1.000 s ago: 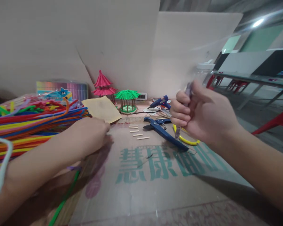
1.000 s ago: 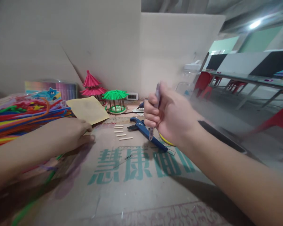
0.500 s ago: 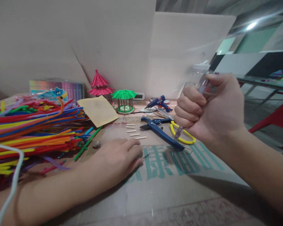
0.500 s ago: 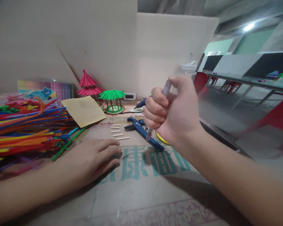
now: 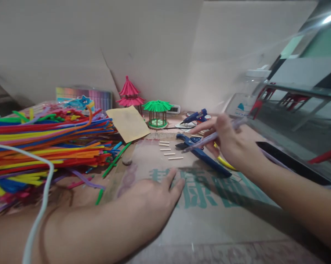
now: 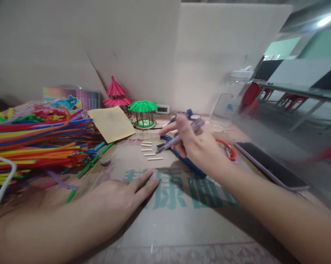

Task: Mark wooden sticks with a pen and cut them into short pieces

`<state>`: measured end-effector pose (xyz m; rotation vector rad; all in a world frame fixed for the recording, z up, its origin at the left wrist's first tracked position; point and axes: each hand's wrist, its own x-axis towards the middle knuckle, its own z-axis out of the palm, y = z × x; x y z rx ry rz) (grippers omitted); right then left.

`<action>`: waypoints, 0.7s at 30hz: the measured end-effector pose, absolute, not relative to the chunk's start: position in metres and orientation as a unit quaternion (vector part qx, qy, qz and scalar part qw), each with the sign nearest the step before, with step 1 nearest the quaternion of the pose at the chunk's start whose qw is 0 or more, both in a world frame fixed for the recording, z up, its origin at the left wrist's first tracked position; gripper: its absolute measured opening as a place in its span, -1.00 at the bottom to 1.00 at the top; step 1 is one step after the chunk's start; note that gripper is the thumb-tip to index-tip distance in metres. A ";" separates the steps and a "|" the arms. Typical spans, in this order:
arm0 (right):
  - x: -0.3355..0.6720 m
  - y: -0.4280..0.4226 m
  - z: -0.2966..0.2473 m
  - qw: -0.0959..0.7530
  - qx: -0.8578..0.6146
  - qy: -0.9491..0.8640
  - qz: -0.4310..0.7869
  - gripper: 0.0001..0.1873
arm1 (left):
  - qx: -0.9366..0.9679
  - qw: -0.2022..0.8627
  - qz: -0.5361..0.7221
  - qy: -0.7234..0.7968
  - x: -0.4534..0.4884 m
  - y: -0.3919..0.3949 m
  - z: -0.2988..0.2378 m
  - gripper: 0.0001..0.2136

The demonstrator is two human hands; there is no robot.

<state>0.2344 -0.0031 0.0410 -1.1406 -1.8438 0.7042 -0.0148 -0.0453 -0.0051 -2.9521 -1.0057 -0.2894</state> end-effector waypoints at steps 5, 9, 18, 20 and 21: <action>0.225 0.003 -0.002 0.273 -0.385 -0.875 0.107 -0.73 | -0.939 0.014 -0.085 -0.333 -0.018 -0.054 -0.009 -0.68; 0.220 0.010 -0.018 0.200 -0.381 -0.903 0.004 -0.77 | -0.939 0.046 -0.055 -0.338 -0.022 -0.053 -0.011 -0.49; 0.226 -0.001 -0.021 0.181 -0.359 -0.915 0.025 -0.69 | -0.926 0.116 -0.007 -0.359 -0.002 -0.061 -0.015 -0.42; 0.228 -0.003 -0.022 0.187 -0.349 -0.918 0.026 -0.64 | -0.932 0.115 0.001 -0.345 0.003 -0.061 -0.010 -0.42; 0.228 -0.004 -0.023 0.189 -0.345 -0.919 0.024 -0.63 | -0.935 0.113 0.006 -0.335 0.005 -0.061 -0.007 -0.42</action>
